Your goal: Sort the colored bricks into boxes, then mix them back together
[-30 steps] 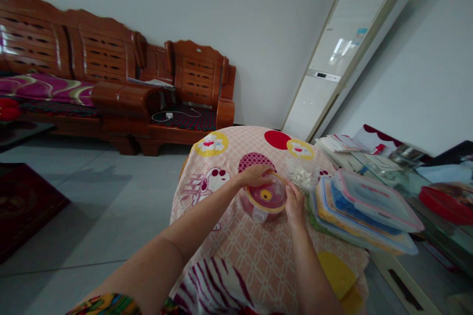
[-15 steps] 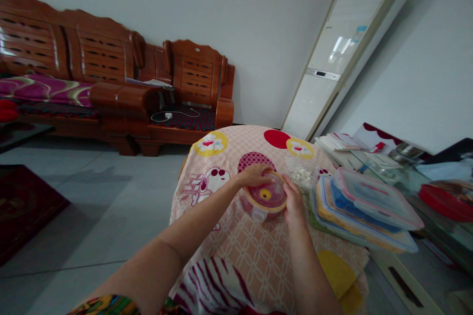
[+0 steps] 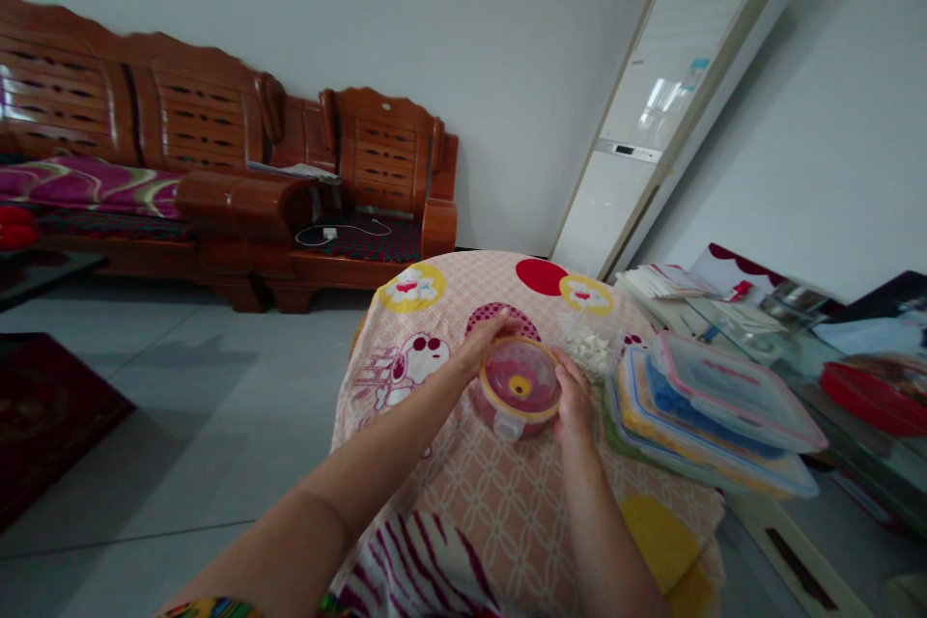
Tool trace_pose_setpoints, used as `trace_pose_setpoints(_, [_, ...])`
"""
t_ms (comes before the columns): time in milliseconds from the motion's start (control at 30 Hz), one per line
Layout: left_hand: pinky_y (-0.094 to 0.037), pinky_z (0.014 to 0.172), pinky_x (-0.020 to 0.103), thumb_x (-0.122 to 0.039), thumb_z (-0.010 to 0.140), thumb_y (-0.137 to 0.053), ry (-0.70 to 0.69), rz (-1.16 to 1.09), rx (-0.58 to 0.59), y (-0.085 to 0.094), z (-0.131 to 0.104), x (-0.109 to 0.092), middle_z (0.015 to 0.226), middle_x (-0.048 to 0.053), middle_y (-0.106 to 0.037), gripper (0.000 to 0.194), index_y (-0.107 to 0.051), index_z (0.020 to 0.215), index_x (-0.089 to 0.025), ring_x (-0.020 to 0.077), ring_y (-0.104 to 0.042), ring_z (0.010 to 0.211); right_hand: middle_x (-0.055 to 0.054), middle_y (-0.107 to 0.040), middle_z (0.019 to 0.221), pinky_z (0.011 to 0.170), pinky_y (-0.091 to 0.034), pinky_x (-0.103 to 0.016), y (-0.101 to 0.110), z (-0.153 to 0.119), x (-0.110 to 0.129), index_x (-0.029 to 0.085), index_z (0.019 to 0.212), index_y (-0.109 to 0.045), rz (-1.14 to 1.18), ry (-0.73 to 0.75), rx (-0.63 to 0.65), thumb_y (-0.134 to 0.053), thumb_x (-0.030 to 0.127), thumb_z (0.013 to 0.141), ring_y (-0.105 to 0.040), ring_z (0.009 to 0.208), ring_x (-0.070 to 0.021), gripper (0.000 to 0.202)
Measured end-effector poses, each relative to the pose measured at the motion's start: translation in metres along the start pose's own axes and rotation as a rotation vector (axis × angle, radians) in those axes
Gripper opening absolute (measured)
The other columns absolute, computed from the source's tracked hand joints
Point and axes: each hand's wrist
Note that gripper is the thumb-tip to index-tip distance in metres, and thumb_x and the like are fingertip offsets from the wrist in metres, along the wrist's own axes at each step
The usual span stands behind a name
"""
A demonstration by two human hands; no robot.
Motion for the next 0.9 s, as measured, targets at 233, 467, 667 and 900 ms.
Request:
trace_pose_setpoints(233, [-0.035,0.114,0.046,-0.061,0.086,-0.049,-0.326,0.360,-0.143,0.026,-0.049,0.018,0.133,0.011,-0.060,0.058,-0.065,0.122,-0.019,0.0278,-0.050,0.130,-0.017,-0.064,0.127,0.103,-0.041,-0.047,0.014,-0.016,0.011,0.012,0.125,-0.064,-0.323,0.147,-0.026,-0.045,0.057,0.089,-0.057,0.120,-0.0308,0.060])
trace_pose_setpoints(467, [-0.018,0.121,0.054,-0.073,0.051,-0.075,-0.478,0.879,0.207,0.045,-0.097,0.024,0.159,0.015,-0.022,0.121,-0.027,0.151,-0.024,0.0350,-0.014,0.148,-0.012,-0.048,0.147,0.114,-0.029,-0.045,0.014,-0.051,0.015,0.017,0.139,-0.051,-0.354,0.227,0.060,-0.042,0.049,0.094,-0.041,0.137,-0.0252,0.056])
trace_pose_setpoints(667, [-0.018,0.121,0.057,-0.071,0.054,-0.074,-0.526,0.956,0.176,0.041,-0.095,0.035,0.159,0.019,-0.015,0.124,-0.017,0.153,-0.023,0.0359,-0.009,0.149,-0.012,-0.048,0.146,0.113,-0.031,-0.044,0.010,-0.052,0.017,0.016,0.140,-0.050,-0.308,0.214,0.074,-0.039,0.047,0.095,-0.043,0.136,-0.0242,0.055])
trace_pose_setpoints(900, [-0.023,0.120,0.057,-0.069,0.053,-0.077,-0.533,0.991,0.132,0.041,-0.092,0.039,0.159,0.019,-0.017,0.121,-0.024,0.151,-0.023,0.0364,-0.014,0.148,-0.012,-0.050,0.145,0.113,-0.031,-0.043,0.010,-0.052,0.018,0.014,0.139,-0.050,-0.360,0.234,0.050,-0.038,0.046,0.095,-0.043,0.136,-0.0238,0.056])
Point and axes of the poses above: each hand's wrist, its own z-axis towards the middle knuckle, its own y-axis out of the back of the hand, x = y × z
